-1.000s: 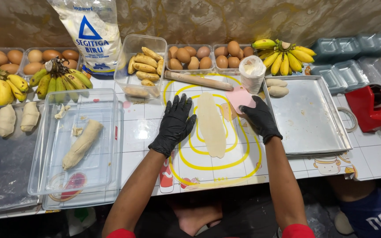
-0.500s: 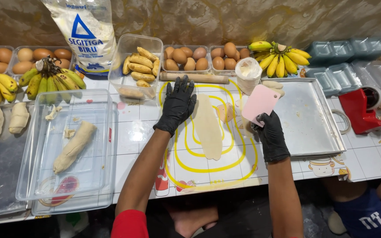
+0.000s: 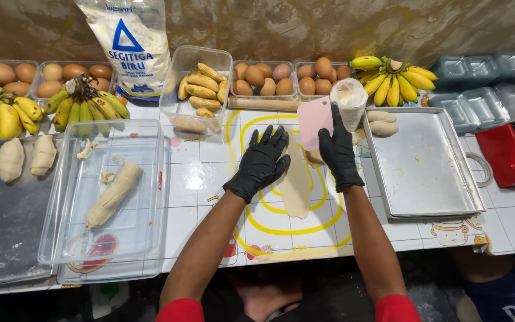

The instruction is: Rolling out and shaping small pieces of dough into thin strips on a silicone mat using a rolling pin.

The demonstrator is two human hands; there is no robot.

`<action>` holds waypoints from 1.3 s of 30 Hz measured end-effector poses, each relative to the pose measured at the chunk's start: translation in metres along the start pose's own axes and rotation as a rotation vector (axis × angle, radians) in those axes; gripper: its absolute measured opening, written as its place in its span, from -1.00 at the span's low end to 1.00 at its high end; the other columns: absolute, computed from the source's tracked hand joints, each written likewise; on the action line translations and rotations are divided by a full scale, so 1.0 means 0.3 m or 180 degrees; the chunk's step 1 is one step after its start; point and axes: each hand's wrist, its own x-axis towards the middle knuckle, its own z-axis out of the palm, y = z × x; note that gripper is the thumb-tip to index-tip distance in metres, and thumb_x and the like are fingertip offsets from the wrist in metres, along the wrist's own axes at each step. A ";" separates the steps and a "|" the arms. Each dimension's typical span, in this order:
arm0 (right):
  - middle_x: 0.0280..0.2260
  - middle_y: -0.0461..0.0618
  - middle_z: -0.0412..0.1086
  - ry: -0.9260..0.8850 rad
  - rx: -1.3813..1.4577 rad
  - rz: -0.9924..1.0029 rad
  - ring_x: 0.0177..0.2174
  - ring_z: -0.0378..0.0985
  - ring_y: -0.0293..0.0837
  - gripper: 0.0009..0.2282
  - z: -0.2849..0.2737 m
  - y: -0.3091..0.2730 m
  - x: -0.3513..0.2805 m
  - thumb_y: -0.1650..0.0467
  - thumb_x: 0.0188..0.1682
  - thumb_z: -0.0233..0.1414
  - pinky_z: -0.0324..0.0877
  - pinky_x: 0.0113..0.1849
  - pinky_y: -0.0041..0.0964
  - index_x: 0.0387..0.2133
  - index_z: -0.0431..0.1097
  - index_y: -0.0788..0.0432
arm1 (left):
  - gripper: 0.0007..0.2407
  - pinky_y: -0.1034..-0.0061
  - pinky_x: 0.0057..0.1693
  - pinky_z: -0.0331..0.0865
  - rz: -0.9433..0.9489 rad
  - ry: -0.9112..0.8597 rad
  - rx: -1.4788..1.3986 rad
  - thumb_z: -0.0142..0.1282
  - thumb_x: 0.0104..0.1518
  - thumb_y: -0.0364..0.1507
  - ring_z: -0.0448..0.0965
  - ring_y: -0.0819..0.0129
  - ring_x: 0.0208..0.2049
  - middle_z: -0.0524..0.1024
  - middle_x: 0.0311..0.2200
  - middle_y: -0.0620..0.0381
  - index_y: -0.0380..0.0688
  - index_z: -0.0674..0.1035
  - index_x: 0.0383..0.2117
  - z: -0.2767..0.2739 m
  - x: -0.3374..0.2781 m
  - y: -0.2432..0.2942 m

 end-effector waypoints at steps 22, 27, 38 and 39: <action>-0.54 0.12 0.50 0.0397 -0.1540 -0.1034 -0.39 0.64 0.25 -0.53 0.172 0.146 0.000 0.21 -0.06 0.00 0.55 -0.35 0.14 0.17 0.35 -0.02 | -0.53 -0.08 0.47 -0.30 0.0058 0.0074 -0.0115 -0.21 0.34 -0.21 -0.01 -0.05 0.45 0.13 0.43 0.10 -0.01 0.28 0.37 0.059 0.028 -0.023; -0.52 0.11 0.51 0.0376 -0.1597 -0.1154 -0.39 0.64 0.25 -0.52 0.175 0.155 0.001 0.18 -0.06 0.03 0.56 -0.36 0.14 0.16 0.36 0.01 | -0.51 -0.07 0.47 -0.33 0.0037 0.0016 -0.0098 -0.24 0.34 -0.19 -0.04 -0.05 0.46 0.09 0.44 0.11 0.02 0.25 0.39 0.066 0.030 -0.026; -0.48 0.14 0.53 0.0316 -0.1722 -0.1234 -0.38 0.64 0.28 -0.49 0.162 0.107 -0.029 0.17 -0.05 0.06 0.56 -0.33 0.20 0.17 0.34 0.10 | -0.53 -0.07 0.48 -0.32 0.0076 0.0115 -0.0096 -0.25 0.35 -0.18 -0.02 -0.06 0.45 0.13 0.42 0.09 0.00 0.27 0.38 0.067 0.028 -0.023; -0.46 0.19 0.53 0.0287 -0.1761 -0.1138 -0.36 0.64 0.31 -0.49 0.153 0.077 -0.043 0.21 -0.03 0.03 0.55 -0.30 0.24 0.20 0.29 0.13 | -0.54 -0.08 0.47 -0.31 0.0087 0.0141 -0.0038 -0.24 0.35 -0.19 0.00 -0.06 0.45 0.15 0.42 0.08 -0.01 0.29 0.37 0.070 0.028 -0.022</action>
